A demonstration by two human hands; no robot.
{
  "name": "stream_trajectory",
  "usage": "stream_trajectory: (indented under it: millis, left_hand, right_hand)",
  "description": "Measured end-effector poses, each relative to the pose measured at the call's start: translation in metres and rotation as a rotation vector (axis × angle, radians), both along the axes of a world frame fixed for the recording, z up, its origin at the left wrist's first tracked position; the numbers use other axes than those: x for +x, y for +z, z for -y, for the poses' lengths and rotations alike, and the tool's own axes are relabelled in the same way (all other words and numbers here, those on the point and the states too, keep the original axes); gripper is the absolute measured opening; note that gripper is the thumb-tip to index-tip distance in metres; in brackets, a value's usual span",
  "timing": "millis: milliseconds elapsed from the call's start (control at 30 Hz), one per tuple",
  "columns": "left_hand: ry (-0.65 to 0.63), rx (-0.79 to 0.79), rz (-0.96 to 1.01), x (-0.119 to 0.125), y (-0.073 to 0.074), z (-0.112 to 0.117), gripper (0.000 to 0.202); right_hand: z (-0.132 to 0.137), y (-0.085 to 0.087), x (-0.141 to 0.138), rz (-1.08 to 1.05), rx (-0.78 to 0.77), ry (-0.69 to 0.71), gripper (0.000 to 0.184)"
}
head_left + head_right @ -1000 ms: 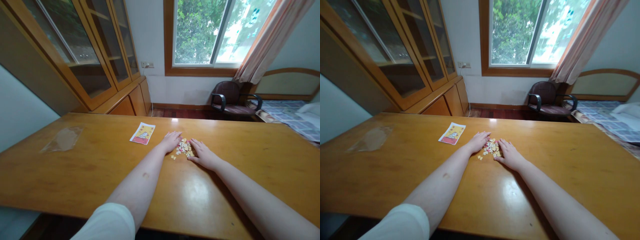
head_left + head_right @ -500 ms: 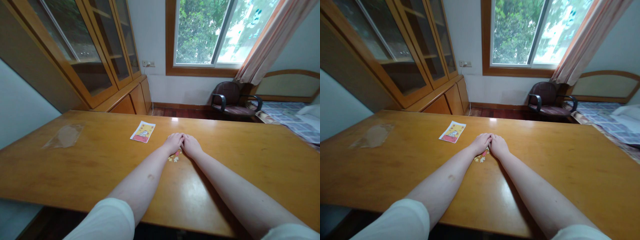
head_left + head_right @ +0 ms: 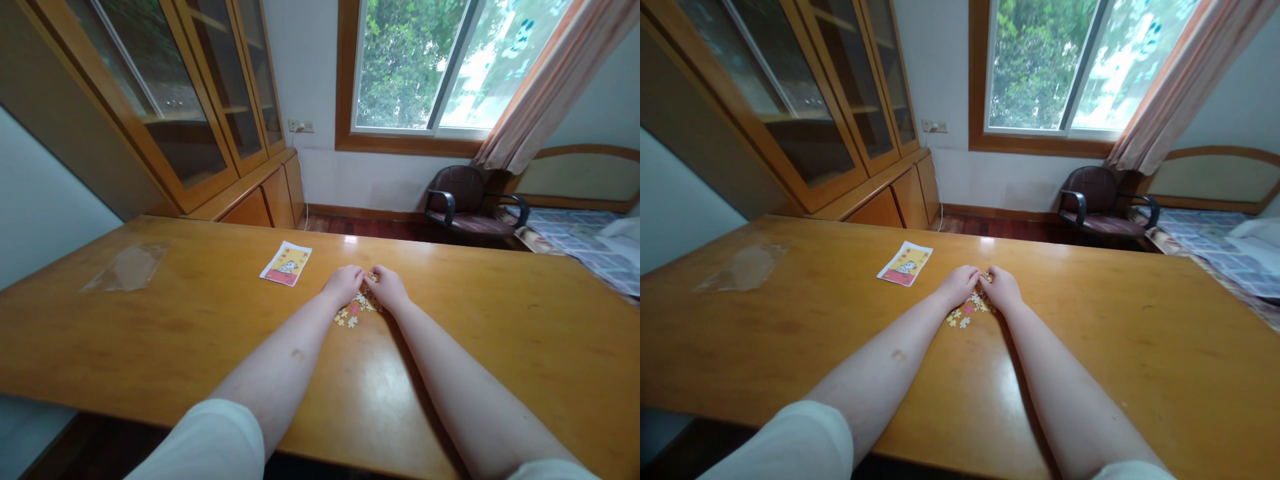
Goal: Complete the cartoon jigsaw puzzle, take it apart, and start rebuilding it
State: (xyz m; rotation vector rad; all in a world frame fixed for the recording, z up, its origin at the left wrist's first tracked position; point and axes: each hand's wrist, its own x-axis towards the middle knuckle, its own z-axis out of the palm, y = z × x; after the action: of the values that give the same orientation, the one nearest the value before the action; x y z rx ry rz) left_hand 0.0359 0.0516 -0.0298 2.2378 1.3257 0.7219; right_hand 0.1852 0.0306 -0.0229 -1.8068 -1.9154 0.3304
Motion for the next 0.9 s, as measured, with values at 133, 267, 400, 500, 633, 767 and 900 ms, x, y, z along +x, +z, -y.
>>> stream_trajectory:
  millis: [133,267,400,500,633,767,900]
  left_hand:
    - [-0.055,0.022,0.031,-0.001,0.004,0.002,0.030]
    - [-0.174,0.121,-0.100,-0.002,0.011,0.008,0.035]
    - [-0.390,0.156,-0.216,-0.004,0.014,0.011,0.051]
    - [-0.413,0.152,-0.245,-0.004,0.015,0.010,0.039]
    - [-0.387,0.155,-0.230,-0.003,0.015,0.010,0.027]
    - [-0.393,0.139,-0.189,-0.002,0.014,0.009,0.016]
    - [-0.368,0.094,-0.140,-0.002,0.011,0.005,0.009]
  right_hand:
    - [-0.006,-0.003,0.015,-0.270,0.030,0.061,0.029]
    - [-0.013,-0.006,0.026,-0.444,0.014,0.103,0.031]
    - [-0.019,-0.012,0.028,-0.502,0.019,0.054,0.032]
    - [-0.020,-0.014,0.027,-0.465,0.016,0.062,0.031]
    - [-0.020,-0.013,0.025,-0.406,0.016,0.091,0.031]
    - [-0.020,-0.012,0.025,-0.391,0.010,0.103,0.031]
    - [-0.019,-0.011,0.024,-0.387,-0.001,0.104,0.031]
